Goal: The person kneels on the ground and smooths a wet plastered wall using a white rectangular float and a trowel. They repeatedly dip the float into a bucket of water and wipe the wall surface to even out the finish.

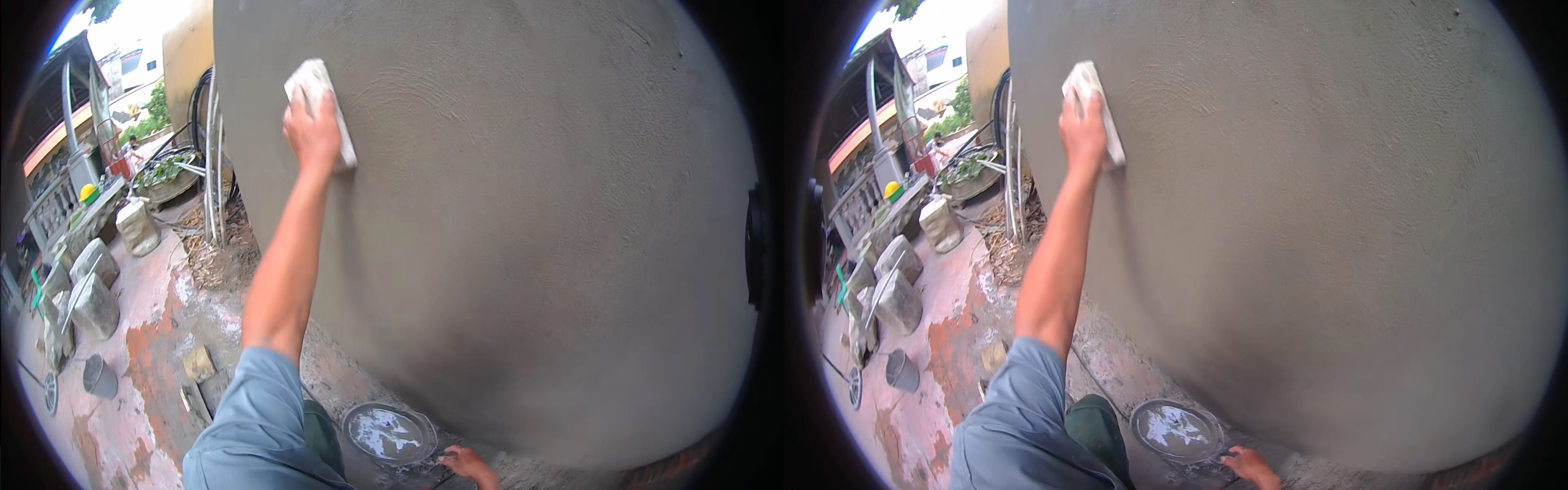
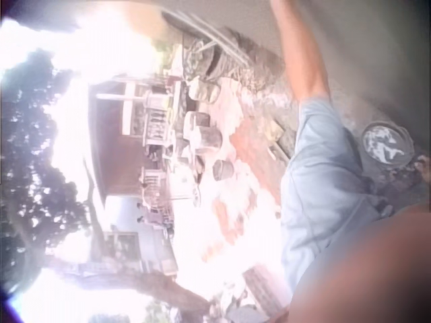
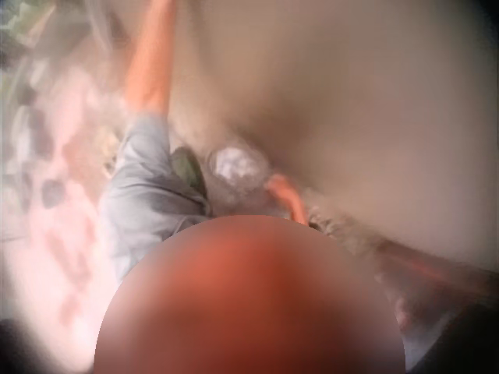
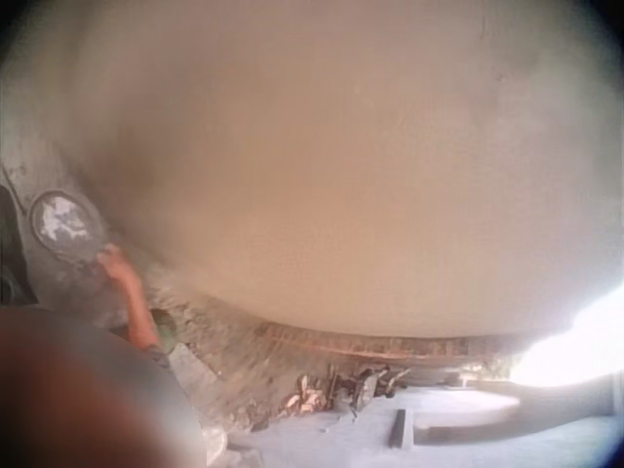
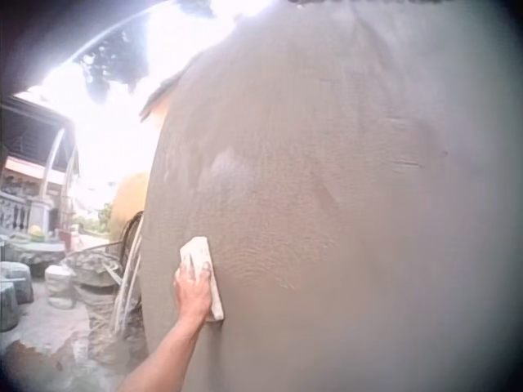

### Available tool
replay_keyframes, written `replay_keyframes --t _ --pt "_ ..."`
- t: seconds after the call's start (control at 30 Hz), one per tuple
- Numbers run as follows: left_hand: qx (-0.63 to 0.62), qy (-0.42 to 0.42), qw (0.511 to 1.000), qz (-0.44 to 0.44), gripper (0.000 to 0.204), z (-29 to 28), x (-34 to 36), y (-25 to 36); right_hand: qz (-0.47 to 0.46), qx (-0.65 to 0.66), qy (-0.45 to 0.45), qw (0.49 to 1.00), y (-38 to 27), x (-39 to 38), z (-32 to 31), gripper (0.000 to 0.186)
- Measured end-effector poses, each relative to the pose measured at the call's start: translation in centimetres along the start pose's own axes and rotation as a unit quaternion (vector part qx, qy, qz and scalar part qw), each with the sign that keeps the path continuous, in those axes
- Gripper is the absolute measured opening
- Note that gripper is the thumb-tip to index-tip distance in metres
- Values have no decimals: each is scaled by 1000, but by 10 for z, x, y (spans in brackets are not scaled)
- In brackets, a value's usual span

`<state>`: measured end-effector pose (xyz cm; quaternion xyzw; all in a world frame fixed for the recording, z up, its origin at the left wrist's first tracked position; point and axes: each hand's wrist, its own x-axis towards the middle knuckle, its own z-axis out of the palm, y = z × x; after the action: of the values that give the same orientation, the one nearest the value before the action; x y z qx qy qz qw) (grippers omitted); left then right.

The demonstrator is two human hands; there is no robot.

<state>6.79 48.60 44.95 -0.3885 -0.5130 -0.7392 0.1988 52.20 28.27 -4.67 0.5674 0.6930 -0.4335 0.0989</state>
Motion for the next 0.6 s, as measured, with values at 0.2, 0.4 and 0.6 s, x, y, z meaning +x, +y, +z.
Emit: replay_keyframes --t 0.2,0.4,0.6 --pt "3 -112 921 373 58 68 41 44 0 -26 57 998 -20 -16 -11 61" --pt "-51 -10 991 122 59 29 127 -94 50 -75 81 993 -10 -48 -20 49" --pt "-37 7 999 22 65 32 66 -116 131 3 223 966 29 -94 -10 45"
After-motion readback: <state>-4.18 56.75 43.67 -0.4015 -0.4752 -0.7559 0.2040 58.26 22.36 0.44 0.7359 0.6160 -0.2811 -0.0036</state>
